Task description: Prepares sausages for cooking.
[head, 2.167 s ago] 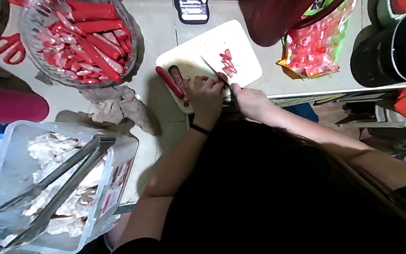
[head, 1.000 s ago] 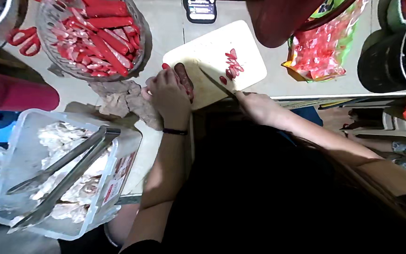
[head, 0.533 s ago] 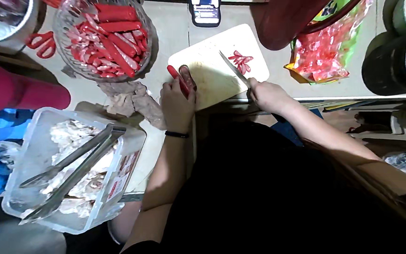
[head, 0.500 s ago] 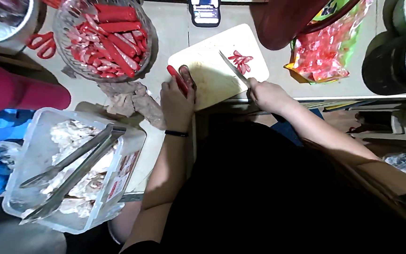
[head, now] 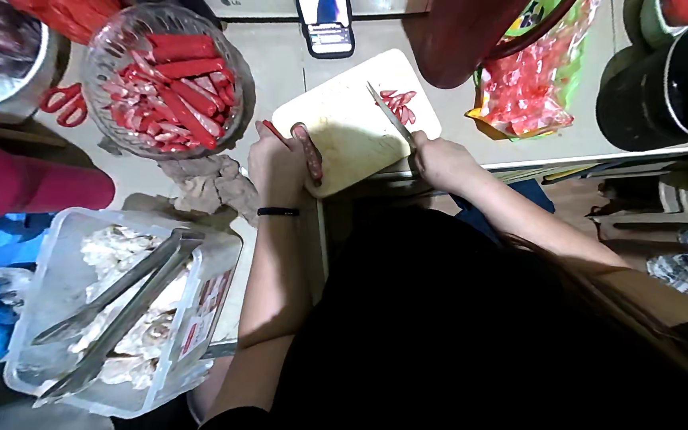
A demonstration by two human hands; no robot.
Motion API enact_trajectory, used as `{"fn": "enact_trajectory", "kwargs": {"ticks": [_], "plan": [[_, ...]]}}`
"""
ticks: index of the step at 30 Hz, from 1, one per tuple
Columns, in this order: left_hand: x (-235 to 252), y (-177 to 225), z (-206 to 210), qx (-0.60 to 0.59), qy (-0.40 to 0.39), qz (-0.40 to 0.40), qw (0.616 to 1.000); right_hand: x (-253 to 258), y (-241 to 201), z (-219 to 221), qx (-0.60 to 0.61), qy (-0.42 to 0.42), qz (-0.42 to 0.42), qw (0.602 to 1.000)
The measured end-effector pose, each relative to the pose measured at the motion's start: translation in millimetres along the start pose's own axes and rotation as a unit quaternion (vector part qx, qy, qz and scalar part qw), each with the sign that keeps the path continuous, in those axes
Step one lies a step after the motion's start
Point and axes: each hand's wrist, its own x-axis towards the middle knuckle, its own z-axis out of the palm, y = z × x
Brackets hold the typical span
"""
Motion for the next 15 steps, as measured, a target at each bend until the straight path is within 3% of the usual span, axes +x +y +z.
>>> {"fn": "enact_trajectory", "kwargs": {"ticks": [2, 6, 9, 15], "plan": [[-9.1, 13.1, 2.4, -0.020, 0.003, 0.060, 0.998, -0.1, -0.2, -0.2, -0.002, -0.005, 0.000, 1.000], [-23.9, 53.1, 31.5, 0.037, -0.072, 0.143, 0.986, -0.2, -10.1, 5.6, 0.002, -0.009, -0.015, 1.000], [-28.1, 65.4, 58.0, 0.072, -0.098, 0.168, 0.978, -1.8, -17.4, 7.4, 0.005, -0.004, -0.013, 1.000], [-28.2, 36.9, 75.4, 0.045, 0.042, 0.286, 0.956, 1.2, -22.8, 2.2, 0.011, 0.022, -0.039, 0.999]]}}
